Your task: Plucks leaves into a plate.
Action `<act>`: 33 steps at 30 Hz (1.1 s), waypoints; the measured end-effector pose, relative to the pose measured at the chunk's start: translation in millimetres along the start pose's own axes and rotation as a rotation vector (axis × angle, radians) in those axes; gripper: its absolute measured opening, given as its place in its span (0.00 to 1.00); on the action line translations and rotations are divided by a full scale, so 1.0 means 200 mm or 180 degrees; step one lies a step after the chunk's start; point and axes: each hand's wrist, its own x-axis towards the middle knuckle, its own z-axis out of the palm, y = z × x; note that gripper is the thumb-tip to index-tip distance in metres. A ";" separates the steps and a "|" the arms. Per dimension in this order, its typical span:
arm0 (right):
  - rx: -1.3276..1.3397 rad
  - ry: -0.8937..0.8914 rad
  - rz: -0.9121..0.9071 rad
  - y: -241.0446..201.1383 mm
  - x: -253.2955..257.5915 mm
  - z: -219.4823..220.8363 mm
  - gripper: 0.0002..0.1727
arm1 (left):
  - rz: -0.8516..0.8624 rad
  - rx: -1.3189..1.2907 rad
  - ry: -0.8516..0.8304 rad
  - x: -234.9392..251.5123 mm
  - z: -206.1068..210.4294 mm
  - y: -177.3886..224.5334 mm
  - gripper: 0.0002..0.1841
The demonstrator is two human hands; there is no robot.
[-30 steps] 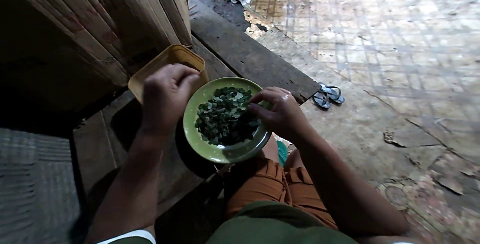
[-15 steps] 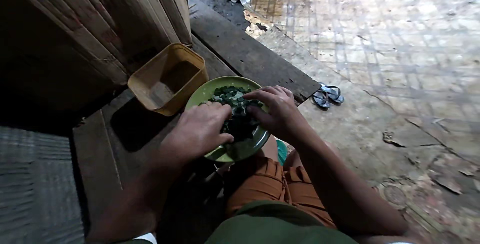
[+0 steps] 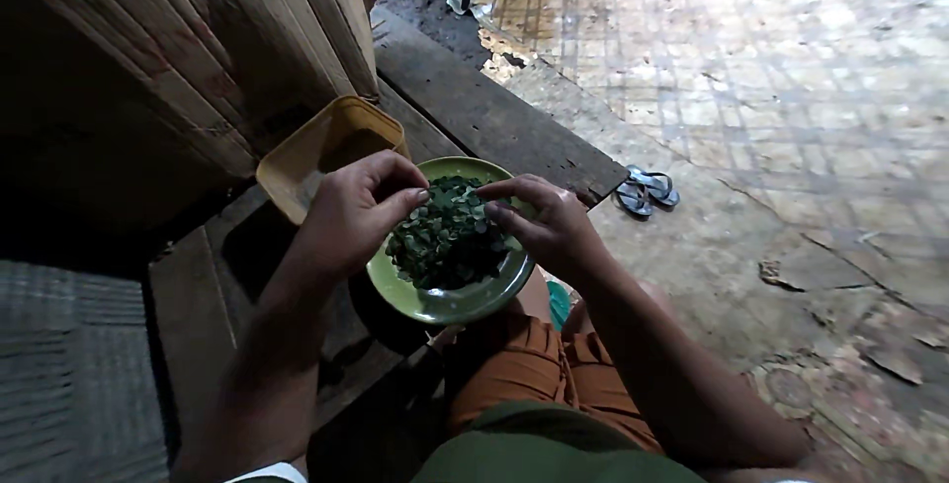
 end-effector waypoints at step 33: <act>0.0226 -0.0132 0.0371 -0.02 0.03 0.00 0.07 | -0.0488 -0.1260 -0.0219 0.03 0.14 -0.07 0.02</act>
